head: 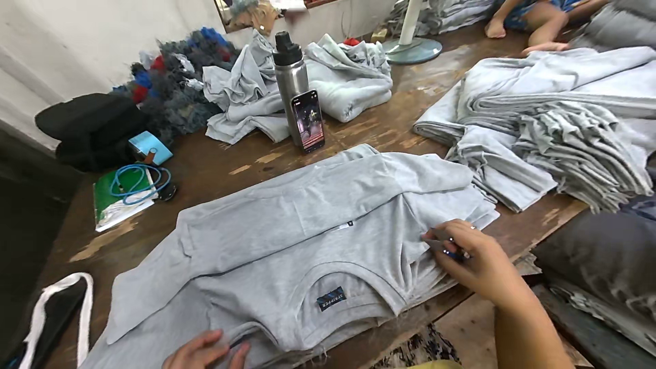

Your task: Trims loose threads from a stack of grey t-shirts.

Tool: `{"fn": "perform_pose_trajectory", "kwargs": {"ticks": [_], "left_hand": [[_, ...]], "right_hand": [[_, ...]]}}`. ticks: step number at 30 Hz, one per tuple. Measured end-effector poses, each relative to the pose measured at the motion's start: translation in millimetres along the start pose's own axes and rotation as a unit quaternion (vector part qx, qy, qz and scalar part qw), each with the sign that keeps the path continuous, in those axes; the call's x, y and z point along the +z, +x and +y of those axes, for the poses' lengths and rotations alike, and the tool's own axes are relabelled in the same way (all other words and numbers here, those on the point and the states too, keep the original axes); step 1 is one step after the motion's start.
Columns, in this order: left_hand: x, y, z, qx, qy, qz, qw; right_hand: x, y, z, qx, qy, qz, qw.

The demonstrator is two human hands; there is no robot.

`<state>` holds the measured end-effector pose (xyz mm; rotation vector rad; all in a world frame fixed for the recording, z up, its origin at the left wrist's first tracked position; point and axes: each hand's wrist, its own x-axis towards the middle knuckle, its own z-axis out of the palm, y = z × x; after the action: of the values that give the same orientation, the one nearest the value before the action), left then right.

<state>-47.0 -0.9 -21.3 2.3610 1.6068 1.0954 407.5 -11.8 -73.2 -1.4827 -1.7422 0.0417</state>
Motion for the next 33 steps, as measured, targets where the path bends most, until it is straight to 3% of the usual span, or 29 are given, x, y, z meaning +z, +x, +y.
{"fn": "perform_pose_trajectory", "kwargs": {"ticks": [5,8,12,14,17,20,23,27,30,33], "left_hand": [[9,4,-8,-0.036,0.040,0.028,0.998],[-15,20,-11,-0.028,0.045,0.035,0.998],[-57,80,-20,0.006,0.111,-0.012,0.994],[-58,124,-27,0.005,0.152,-0.029,0.988],[-28,184,-51,-0.056,0.181,-0.090,0.978],[26,198,-103,-0.124,0.170,-0.167,0.963],[53,183,-134,-0.115,0.112,-0.093,0.983],[47,172,-124,-0.038,0.141,-0.009,0.989],[42,160,-82,0.017,0.056,0.050,0.997],[38,125,-21,0.034,-0.091,-0.016,0.995]], "right_hand": [[-5,11,-2,0.021,0.068,0.056,0.996],[-23,38,0,0.026,0.089,0.084,0.992],[-37,108,5,0.071,0.047,0.059,0.995],[-28,149,15,0.089,0.060,0.042,0.993],[2,195,36,0.136,0.062,0.008,0.989],[46,204,60,0.190,0.012,-0.058,0.980],[69,193,84,0.231,0.046,-0.077,0.969],[57,179,85,0.121,0.044,0.009,0.992],[25,170,47,0.026,0.065,0.063,0.996],[3,136,10,-0.054,0.123,0.095,0.986]]}}
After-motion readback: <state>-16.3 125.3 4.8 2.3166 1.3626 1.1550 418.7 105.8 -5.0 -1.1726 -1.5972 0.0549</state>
